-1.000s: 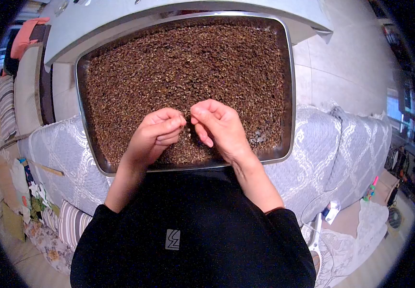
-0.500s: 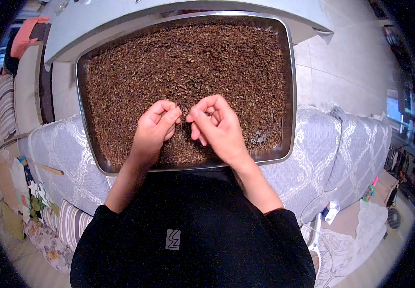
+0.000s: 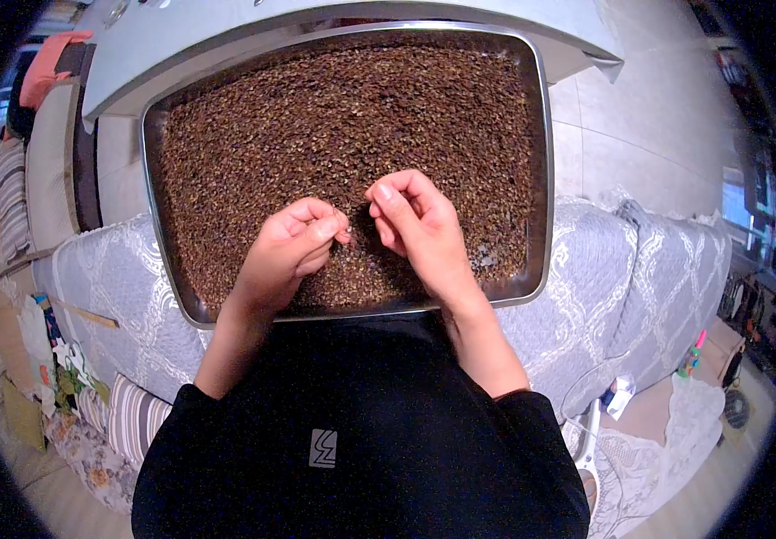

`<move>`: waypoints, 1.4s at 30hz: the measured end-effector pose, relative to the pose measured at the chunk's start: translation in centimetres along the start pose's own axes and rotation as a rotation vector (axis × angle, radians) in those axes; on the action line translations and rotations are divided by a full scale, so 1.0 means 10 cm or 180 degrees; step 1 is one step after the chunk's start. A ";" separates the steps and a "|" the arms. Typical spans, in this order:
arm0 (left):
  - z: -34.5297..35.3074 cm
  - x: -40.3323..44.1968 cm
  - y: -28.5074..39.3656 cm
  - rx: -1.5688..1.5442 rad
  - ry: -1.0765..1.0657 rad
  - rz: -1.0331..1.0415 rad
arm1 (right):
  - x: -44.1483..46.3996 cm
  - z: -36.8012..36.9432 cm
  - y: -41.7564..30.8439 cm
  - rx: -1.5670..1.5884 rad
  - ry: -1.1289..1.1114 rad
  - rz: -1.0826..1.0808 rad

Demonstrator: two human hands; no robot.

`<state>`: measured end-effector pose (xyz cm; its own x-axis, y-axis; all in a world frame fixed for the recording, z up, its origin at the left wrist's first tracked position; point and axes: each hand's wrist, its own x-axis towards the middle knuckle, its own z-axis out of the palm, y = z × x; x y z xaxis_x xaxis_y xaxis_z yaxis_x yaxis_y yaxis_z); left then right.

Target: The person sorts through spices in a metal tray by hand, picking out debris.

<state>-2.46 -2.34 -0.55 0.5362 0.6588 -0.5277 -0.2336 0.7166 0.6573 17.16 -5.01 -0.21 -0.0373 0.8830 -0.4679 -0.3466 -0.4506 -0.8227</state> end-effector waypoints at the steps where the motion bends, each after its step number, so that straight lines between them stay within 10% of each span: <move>1: -0.01 0.00 -0.01 -0.0090 0.0035 0.0069 | -0.01 0.00 -0.02 -0.0092 0.0053 0.0009; 10: 0.00 0.03 -0.05 0.0272 0.0279 0.0190 | -0.10 0.08 0.02 -0.0448 -0.0420 -0.0017; 21: -0.13 -0.07 0.05 -0.0845 -0.0284 0.0714 | -0.07 -0.26 -0.04 -0.0878 0.0643 -0.0992; 28: -0.22 -0.10 0.13 -0.1080 -0.0298 0.0874 | 0.03 -0.29 -0.09 -0.3645 0.1176 -0.2604; 42: -0.28 -0.07 0.07 -0.2102 -0.0175 0.0811 | 0.02 0.16 0.23 -0.4206 0.0260 -0.2484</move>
<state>-5.25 -1.67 -1.28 0.4355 0.8244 -0.3616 -0.7907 0.5423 0.2839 14.89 -5.63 -1.66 -0.1823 0.9577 0.2228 0.7998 0.2762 -0.5329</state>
